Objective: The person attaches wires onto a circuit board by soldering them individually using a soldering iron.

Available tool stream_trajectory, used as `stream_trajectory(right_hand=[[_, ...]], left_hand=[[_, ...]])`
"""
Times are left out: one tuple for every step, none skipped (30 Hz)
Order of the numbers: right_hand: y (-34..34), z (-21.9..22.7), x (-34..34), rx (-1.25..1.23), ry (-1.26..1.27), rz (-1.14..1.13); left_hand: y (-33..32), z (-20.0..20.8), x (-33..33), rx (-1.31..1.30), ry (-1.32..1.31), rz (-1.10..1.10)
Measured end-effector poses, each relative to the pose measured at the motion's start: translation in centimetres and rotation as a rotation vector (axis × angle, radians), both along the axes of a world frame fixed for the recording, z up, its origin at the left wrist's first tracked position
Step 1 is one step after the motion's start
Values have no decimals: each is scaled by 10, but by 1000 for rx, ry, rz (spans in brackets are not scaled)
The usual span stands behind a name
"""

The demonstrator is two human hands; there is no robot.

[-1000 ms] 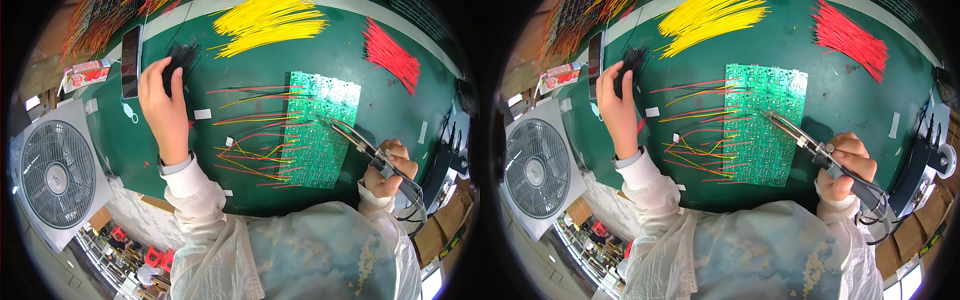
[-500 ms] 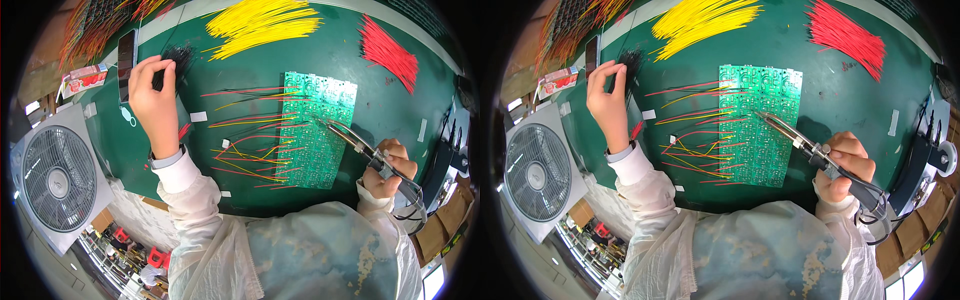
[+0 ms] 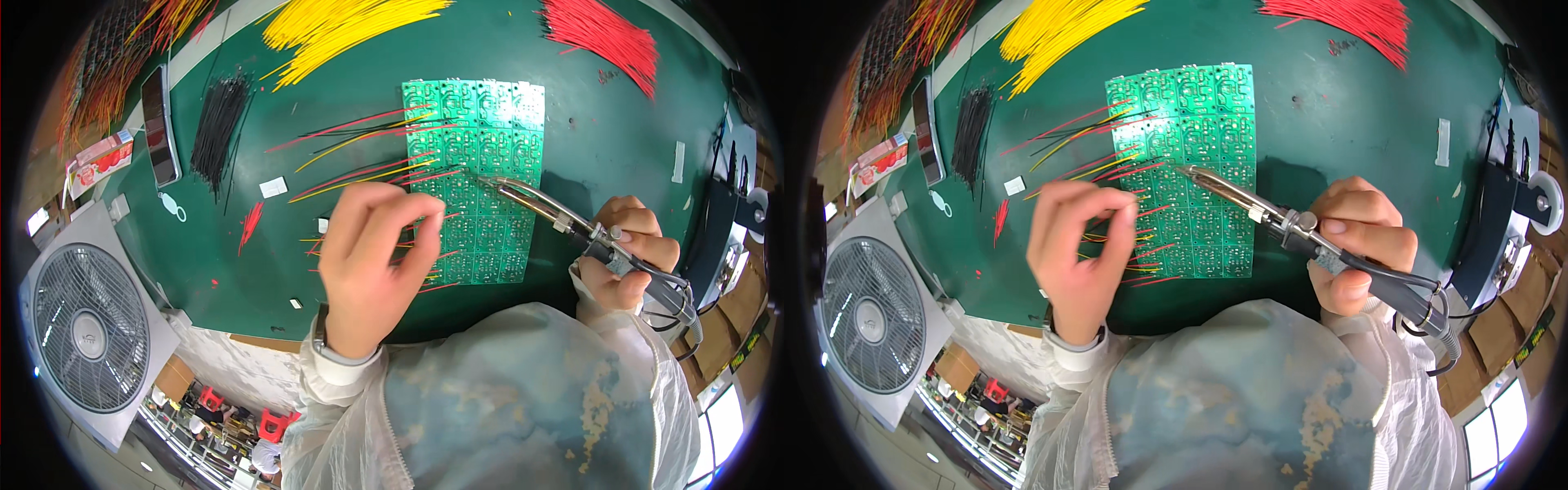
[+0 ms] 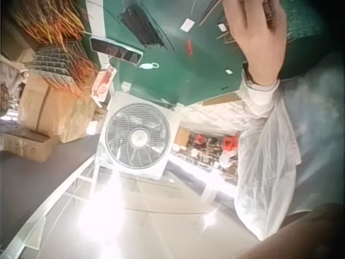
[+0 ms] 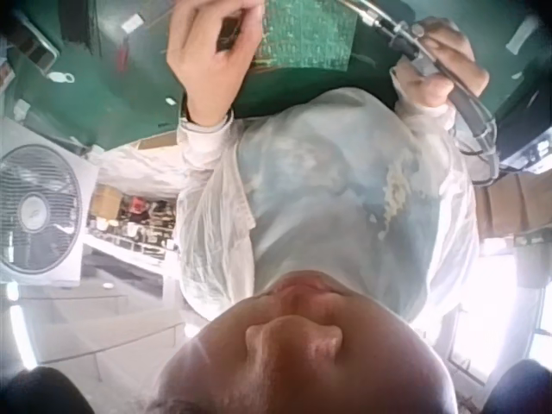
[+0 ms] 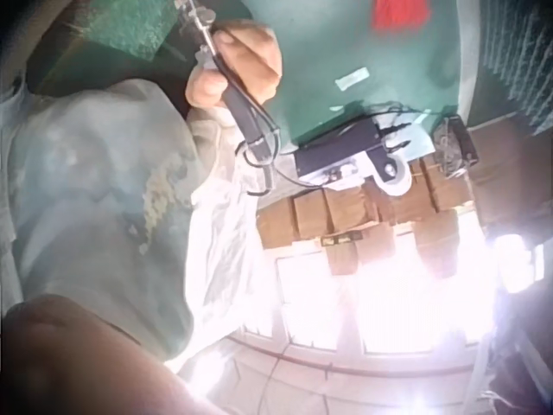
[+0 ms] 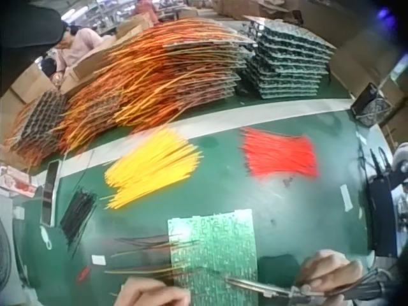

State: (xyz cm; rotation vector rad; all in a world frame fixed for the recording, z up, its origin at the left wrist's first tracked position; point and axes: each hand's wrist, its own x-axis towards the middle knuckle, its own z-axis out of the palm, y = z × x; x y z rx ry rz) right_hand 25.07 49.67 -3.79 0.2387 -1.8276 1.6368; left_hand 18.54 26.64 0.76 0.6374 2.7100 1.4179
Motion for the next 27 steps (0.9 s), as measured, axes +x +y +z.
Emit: stream_trajectory(right_hand=[[0,0,1,10,-1,6],[0,-1,3,16,0,16],[1,-1,4,14,7,25],[1,-2,6,20,12,35],[1,-3,8,21,25,48],[2,-4,9,18,41,65],[2,-4,10,33,27,67],[3,-4,12,45,14,71],[3,-4,13,50,11,80],[4,-4,14,64,0,76],[4,-4,14,70,-3,76],[4,-3,14,78,-1,78],[3,-4,13,70,4,74],[3,-4,12,66,16,72],[3,-4,12,62,29,71],[3,-4,11,40,24,59],[3,-4,11,19,21,47],[3,-3,11,-17,24,43],[3,-3,12,-25,6,21],[3,-2,12,-45,-7,6],[3,-2,12,-77,-13,1],[4,-1,12,-77,-19,-3],[5,-2,11,-85,-13,1],[5,-2,10,-110,-5,6],[5,-2,9,-90,-11,-7],[5,-3,8,-87,-12,-17],[5,-4,6,-95,-3,-20]], left_hand=[[4,-4,2,3,-22,-5],[6,-9,4,6,5,-16],[7,-13,4,-9,23,-28],[8,-16,5,-13,61,-51],[9,-19,5,-28,84,-47],[8,-21,5,-40,81,-36],[8,-23,4,-50,96,-41],[8,-24,5,-59,101,-41],[8,-25,5,-49,98,-42],[7,-25,5,-51,96,-48],[7,-24,6,-52,87,-48],[6,-23,7,-62,63,-48],[5,-20,10,-55,87,-59],[4,-17,14,-59,82,-62],[2,-14,20,-95,164,-128],[1,-11,27,-157,254,-219],[-1,-9,34,-150,237,-306],[-1,-8,41,-122,248,-385],[-1,-12,47,-169,235,-410],[-1,-16,52,-193,253,-427],[-1,-19,56,-235,252,-453],[0,-22,58,-216,287,-441],[1,-26,59,-214,310,-438],[2,-29,58,-213,326,-434],[4,-31,55,-205,330,-440],[6,-32,52,-201,330,-443],[9,-33,47,-181,349,-445]])
